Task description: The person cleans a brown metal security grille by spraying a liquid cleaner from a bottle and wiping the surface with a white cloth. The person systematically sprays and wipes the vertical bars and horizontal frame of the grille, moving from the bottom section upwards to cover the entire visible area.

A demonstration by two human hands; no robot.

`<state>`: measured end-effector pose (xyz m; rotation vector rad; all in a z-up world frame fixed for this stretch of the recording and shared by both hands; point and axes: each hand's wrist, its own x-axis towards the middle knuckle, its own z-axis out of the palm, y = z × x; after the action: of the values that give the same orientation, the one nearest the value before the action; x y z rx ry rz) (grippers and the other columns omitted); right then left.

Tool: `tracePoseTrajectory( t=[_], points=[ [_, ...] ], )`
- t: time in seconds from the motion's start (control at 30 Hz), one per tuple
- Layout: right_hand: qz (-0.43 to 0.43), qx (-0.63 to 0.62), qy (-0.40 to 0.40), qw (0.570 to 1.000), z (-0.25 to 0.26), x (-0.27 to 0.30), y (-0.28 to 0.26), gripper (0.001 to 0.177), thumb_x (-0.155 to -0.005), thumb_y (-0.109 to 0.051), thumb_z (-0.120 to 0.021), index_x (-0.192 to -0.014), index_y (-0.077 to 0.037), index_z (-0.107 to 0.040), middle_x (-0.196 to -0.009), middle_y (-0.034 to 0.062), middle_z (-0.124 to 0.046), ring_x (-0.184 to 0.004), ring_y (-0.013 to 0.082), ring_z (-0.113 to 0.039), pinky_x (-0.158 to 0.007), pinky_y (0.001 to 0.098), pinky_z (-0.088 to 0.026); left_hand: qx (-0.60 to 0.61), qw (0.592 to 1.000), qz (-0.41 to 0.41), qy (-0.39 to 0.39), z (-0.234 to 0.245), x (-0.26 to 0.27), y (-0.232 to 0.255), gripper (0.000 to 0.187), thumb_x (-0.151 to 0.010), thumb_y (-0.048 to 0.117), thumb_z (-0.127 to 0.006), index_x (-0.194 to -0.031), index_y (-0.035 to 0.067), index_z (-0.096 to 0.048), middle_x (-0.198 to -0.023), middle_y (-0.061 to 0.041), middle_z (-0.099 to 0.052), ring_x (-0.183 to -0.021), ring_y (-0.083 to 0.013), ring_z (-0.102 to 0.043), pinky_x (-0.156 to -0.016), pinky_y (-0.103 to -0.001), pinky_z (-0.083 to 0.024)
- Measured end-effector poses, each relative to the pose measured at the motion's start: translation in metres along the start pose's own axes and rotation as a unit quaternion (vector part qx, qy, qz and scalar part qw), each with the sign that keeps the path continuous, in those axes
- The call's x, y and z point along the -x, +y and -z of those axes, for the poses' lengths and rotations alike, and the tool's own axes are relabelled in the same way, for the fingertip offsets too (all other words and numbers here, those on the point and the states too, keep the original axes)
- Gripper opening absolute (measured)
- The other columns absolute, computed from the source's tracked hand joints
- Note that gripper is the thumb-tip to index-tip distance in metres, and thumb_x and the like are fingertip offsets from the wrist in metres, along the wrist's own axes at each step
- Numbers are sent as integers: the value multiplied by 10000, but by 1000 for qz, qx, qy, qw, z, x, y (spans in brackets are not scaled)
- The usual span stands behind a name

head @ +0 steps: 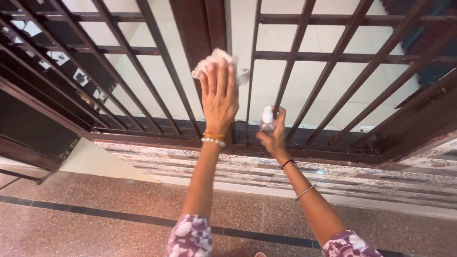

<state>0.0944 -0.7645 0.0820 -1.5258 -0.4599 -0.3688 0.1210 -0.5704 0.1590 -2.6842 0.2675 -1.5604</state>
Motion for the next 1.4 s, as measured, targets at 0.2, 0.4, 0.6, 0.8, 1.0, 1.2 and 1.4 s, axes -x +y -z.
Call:
tracePoseTrajectory(
  t=[0.2,0.4,0.6,0.8,1.0,1.2,1.4],
  points=[
    [-14,-12,30,999,-10,3,12,749,-644,-21,-708,-1284,-38,-320,-1016,86,-526,-841,178,-559,-660,302,-505,-46,931,-336,-132,-57,109,-29,326,-1068,203,-576,-1351,61,-651,-1461,-114,-613,-1422,-245,-489,-1284,-423,-216],
    [-33,28,37,998,-13,2,8,788,-670,-47,-685,-1333,-13,-259,-878,74,-577,-737,181,-565,-632,296,-499,-115,869,-410,-252,-74,202,5,406,-1035,344,-459,-1347,149,-630,-1431,-77,-601,-1418,-244,-451,-1266,-417,-144],
    [-12,40,28,999,-11,3,13,684,-713,-55,-701,-1285,-26,-327,-973,115,-560,-827,208,-588,-712,343,-514,-260,864,-380,-203,-20,143,9,432,-983,266,-489,-1408,224,-550,-1502,-11,-522,-1466,-215,-363,-1265,-407,-71],
    [-12,46,29,998,-11,2,0,802,-673,-81,-705,-1337,-23,-259,-949,87,-558,-824,197,-586,-737,334,-508,-271,923,-267,-60,28,-5,-11,330,-1045,386,-550,-1303,199,-633,-1459,-17,-592,-1432,-164,-454,-1284,-401,-161],
    [-23,28,36,999,-13,3,-1,697,-692,-78,-712,-1269,-26,-324,-958,105,-532,-822,200,-584,-697,331,-517,-152,982,-106,30,62,-66,-23,612,-1134,343,-605,-1665,248,-314,-1714,-29,-203,-1602,-234,-163,-1345,-535,-116],
    [26,59,68,996,-21,1,3,639,-695,-105,-715,-1216,-36,-351,-954,91,-548,-858,201,-595,-771,332,-515,71,987,128,71,-16,45,15,746,-1109,306,-511,-1683,223,-43,-1729,-196,7,-1591,-446,-20,-1321,-612,-43],
    [1,59,105,993,-27,0,10,648,-672,-119,-716,-1187,-29,-333,-967,85,-536,-848,196,-558,-769,333,-499,38,963,244,-106,-97,240,69,706,-1127,354,-349,-1653,148,73,-1690,-284,57,-1595,-453,43,-1342,-557,-41]
  ],
)
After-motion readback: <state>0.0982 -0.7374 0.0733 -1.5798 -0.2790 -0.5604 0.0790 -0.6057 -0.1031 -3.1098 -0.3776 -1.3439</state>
